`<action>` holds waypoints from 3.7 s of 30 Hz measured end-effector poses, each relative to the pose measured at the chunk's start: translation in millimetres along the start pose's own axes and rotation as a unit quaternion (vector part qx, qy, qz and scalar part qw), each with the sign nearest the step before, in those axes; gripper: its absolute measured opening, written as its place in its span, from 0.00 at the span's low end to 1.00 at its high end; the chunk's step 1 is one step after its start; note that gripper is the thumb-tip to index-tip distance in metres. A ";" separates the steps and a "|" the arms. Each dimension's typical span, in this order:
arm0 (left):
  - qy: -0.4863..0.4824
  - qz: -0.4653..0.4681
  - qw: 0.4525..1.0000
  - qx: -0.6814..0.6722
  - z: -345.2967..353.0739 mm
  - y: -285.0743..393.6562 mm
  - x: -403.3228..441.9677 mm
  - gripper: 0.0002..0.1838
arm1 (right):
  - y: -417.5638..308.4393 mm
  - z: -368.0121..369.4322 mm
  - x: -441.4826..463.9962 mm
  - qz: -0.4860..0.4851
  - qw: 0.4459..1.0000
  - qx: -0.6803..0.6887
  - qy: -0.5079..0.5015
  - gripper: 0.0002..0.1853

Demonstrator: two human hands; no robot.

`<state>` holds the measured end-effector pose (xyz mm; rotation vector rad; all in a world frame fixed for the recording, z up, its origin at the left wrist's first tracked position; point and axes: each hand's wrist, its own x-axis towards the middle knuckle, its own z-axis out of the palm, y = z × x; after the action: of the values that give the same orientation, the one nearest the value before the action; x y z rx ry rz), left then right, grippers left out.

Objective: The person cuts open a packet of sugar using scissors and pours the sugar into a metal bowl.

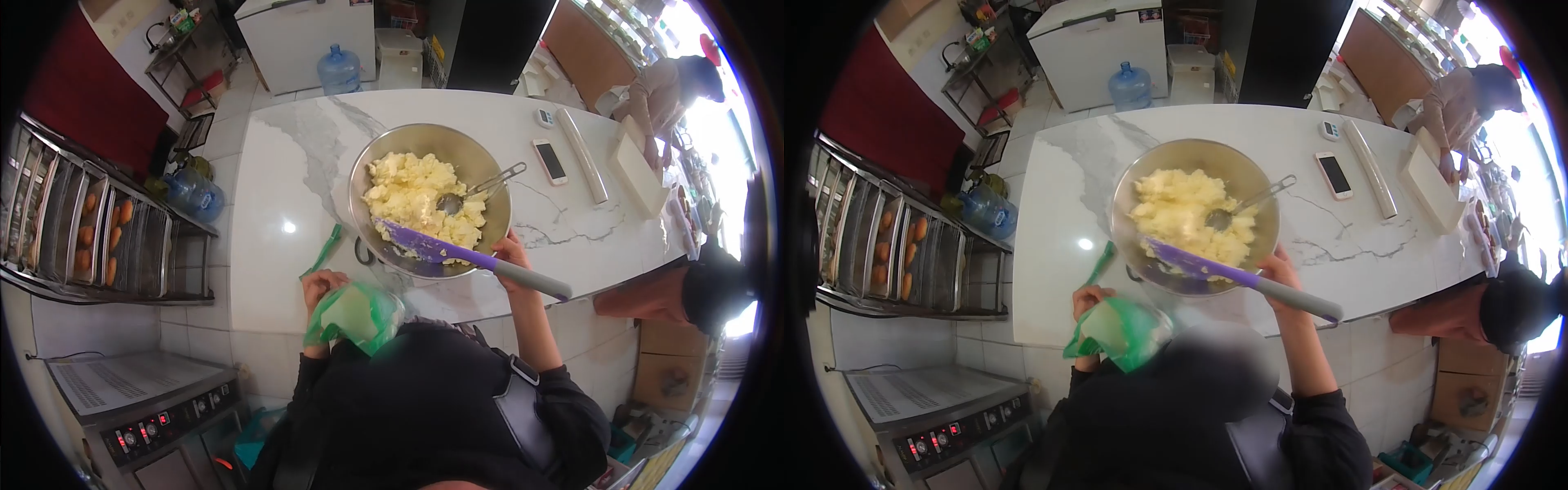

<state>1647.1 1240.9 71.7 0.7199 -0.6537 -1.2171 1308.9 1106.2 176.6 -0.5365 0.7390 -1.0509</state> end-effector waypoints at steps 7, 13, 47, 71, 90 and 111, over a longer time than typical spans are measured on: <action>0.097 0.049 0.994 -0.023 10.3 -3.8 -9.7 0.12 | 6.5 -6.5 4.9 -0.001 0.999 -0.035 -0.013 0.30; 0.085 0.028 0.996 -0.004 4.8 -6.5 -5.8 0.12 | -1.0 -56.0 16.0 0.105 0.992 -0.039 -0.057 0.27; 0.167 0.031 0.984 -0.060 8.8 -19.4 -9.7 0.14 | 63.6 -79.8 63.0 -0.156 0.667 -0.729 -0.011 0.22; 0.145 0.050 0.987 -0.040 7.4 -20.3 -3.4 0.15 | 12.2 -132.7 49.4 -0.086 0.690 -0.717 0.052 0.19; 0.166 0.040 0.985 -0.007 7.7 -19.4 -5.8 0.12 | -6.1 -168.4 16.2 -0.150 0.753 -0.638 0.055 0.19; 0.180 -0.008 0.983 -0.027 15.0 -20.7 8.4 0.13 | 76.9 41.8 -36.6 -0.108 0.784 -0.560 -0.243 0.38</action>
<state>1625.1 1226.8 65.2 0.8738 -0.3143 -1.0793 1374.0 1173.1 159.4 -1.8864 0.7876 -0.5127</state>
